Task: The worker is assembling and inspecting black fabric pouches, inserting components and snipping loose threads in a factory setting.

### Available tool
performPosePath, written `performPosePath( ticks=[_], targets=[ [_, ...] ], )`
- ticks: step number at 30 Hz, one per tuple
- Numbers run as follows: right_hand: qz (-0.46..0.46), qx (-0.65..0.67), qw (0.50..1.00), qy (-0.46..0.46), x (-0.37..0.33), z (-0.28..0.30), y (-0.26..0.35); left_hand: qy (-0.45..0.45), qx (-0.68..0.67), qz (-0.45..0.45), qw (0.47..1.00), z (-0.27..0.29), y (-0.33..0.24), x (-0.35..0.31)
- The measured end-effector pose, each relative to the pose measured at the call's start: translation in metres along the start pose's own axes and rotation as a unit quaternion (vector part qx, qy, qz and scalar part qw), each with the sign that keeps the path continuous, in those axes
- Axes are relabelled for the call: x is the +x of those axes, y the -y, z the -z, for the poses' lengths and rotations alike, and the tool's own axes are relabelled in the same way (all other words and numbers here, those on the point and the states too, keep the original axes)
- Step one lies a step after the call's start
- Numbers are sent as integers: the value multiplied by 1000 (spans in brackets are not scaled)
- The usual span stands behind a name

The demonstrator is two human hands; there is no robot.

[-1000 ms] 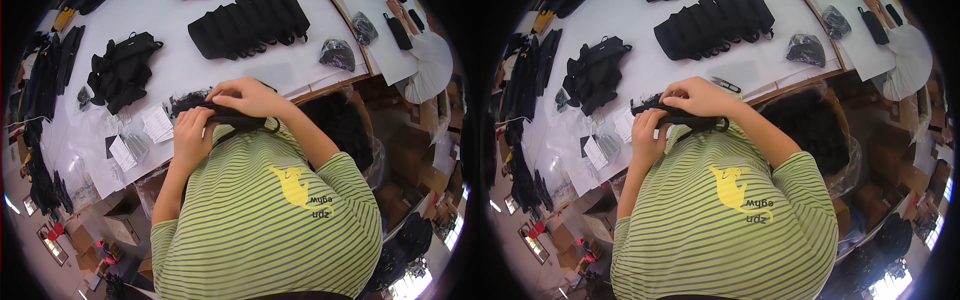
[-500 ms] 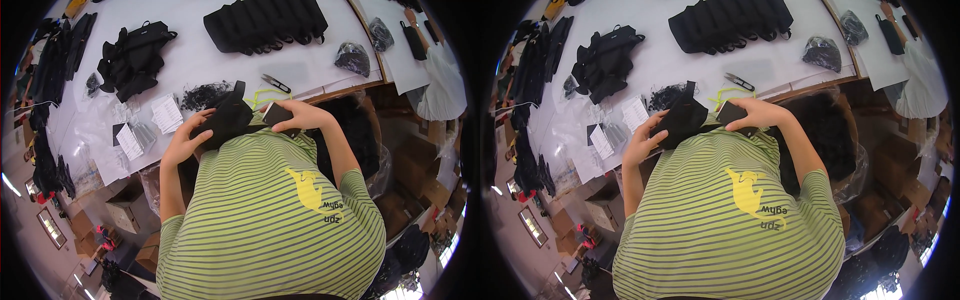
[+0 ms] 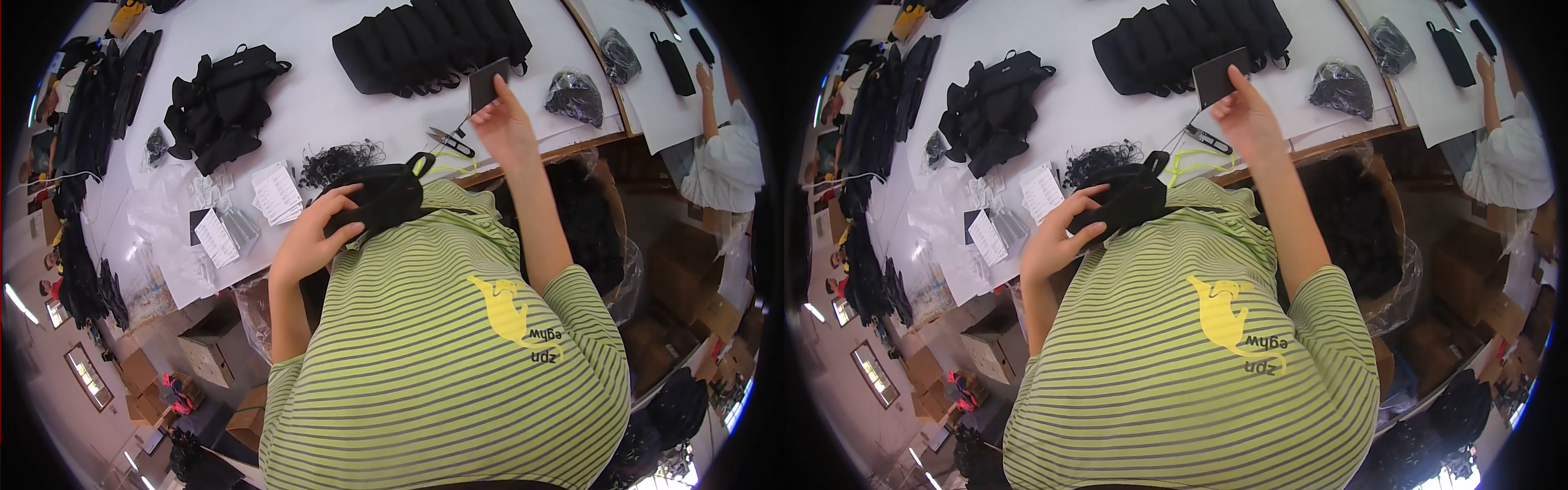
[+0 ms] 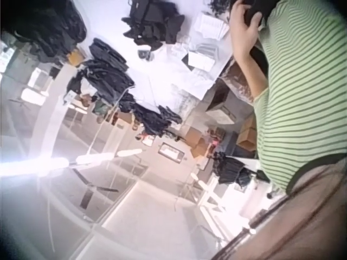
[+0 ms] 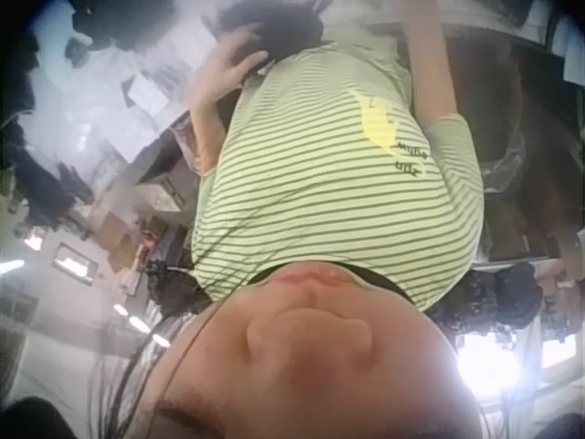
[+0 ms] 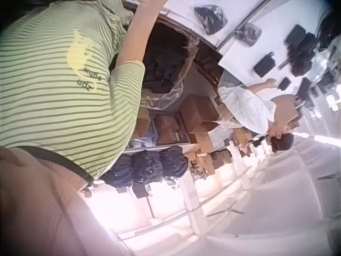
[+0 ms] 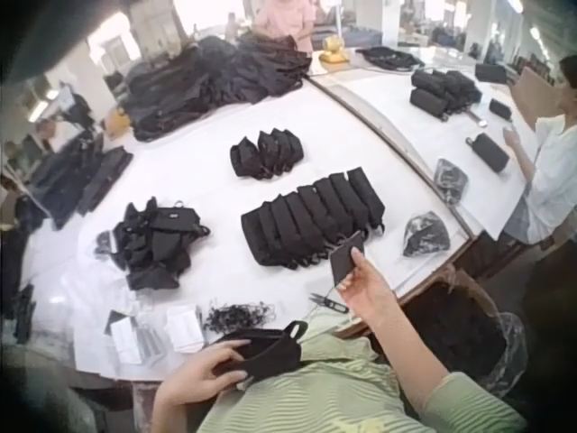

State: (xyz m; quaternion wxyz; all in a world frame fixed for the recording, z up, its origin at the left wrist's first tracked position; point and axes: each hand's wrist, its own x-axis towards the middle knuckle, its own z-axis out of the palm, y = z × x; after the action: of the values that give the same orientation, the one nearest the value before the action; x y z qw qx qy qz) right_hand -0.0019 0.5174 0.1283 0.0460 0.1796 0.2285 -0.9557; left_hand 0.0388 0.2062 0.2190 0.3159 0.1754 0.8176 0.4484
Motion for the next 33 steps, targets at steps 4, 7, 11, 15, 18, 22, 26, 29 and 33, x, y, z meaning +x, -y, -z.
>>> performPosePath(
  ticks=[4,7,11,15,18,22,26,29,33],
  targets=[
    [-155,172,972,-31,-1,-19,-48,-16,78,-56,995,-14,-9,6],
    [-138,62,988,-32,-3,-21,-46,-24,84,-52,995,-22,-10,6],
    [-110,15,987,-112,-3,-30,-46,-12,67,-24,997,-22,-12,5],
    [59,-133,982,-121,1,-39,-39,-21,77,-39,996,-18,-8,6],
    [183,-414,891,32,0,-46,-25,-53,158,-62,984,-17,-7,13],
    [130,-830,479,253,-26,-85,-22,-134,120,-133,975,-22,-8,30],
    [77,-847,437,293,-20,-68,-42,-119,140,-218,958,-29,10,39],
    [-72,-807,529,254,-25,-88,-30,-71,118,-63,988,-24,24,32],
    [-47,-804,491,331,-30,-87,-24,-230,139,-240,933,-33,30,37]
  ],
)
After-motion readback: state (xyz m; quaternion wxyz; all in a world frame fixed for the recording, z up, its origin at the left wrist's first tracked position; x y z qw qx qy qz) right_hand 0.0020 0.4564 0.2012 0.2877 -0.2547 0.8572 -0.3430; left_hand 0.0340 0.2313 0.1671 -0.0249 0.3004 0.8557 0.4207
